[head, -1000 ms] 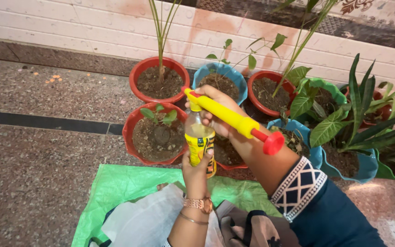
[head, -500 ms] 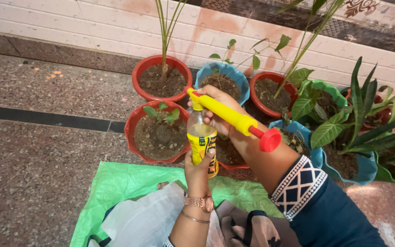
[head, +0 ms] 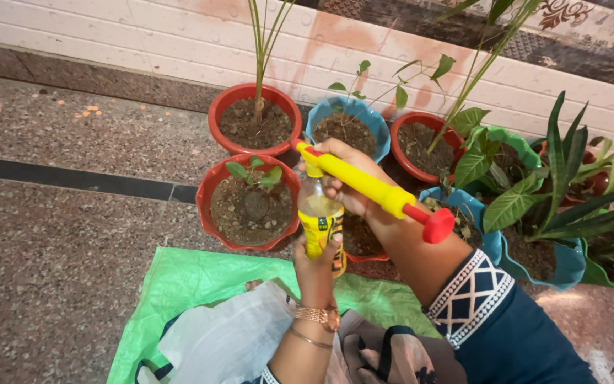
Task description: The person is watering several potted plants using a yellow spray bottle. They systematically move from one pot to the next, spraying water onto the soil and leaves of each plant.
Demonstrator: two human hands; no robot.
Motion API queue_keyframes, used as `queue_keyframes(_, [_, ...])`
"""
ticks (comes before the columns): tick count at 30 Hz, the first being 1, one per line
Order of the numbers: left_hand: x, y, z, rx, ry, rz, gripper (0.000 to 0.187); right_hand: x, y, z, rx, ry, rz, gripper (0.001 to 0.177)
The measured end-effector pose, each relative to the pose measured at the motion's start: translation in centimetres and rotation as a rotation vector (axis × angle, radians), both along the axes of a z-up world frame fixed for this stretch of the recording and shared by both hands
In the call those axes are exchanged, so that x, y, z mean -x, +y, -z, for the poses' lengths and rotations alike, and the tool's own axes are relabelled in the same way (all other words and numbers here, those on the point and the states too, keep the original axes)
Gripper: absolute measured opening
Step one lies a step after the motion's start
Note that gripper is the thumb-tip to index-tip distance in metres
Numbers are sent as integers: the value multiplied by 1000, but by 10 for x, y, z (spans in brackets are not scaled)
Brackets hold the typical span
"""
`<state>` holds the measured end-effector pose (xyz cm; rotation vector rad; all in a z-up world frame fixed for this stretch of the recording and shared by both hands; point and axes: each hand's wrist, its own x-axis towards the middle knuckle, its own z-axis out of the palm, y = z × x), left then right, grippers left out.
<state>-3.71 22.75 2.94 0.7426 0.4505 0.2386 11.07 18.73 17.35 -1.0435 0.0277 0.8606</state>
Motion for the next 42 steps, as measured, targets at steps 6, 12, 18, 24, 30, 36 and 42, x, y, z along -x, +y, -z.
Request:
queue_keyframes(6, [17,-35,14,26,232,53,50,29,-12,6,148,43,-72,30])
queue_keyframes(12, [23,-60,53,-36,103,-184,67,54,-14,17,203,33,-136,31])
queue_keyframes(18, [9,-56,80,13,283,-128,74,61,-4,38,349,-77,-102,38])
queue_keyframes(24, [4,-66,100,23,251,-74,72,55,-10,50,377,-47,-25,33])
queue_keyframes(30, [9,-71,103,58,188,-81,71,60,-15,50,370,-112,-83,37])
queue_keyframes(36, [12,-70,103,62,196,-112,71,65,-10,48,474,-226,-240,39])
queue_keyframes(42, [16,-71,99,44,231,-27,69,70,-22,56,479,-189,-122,39])
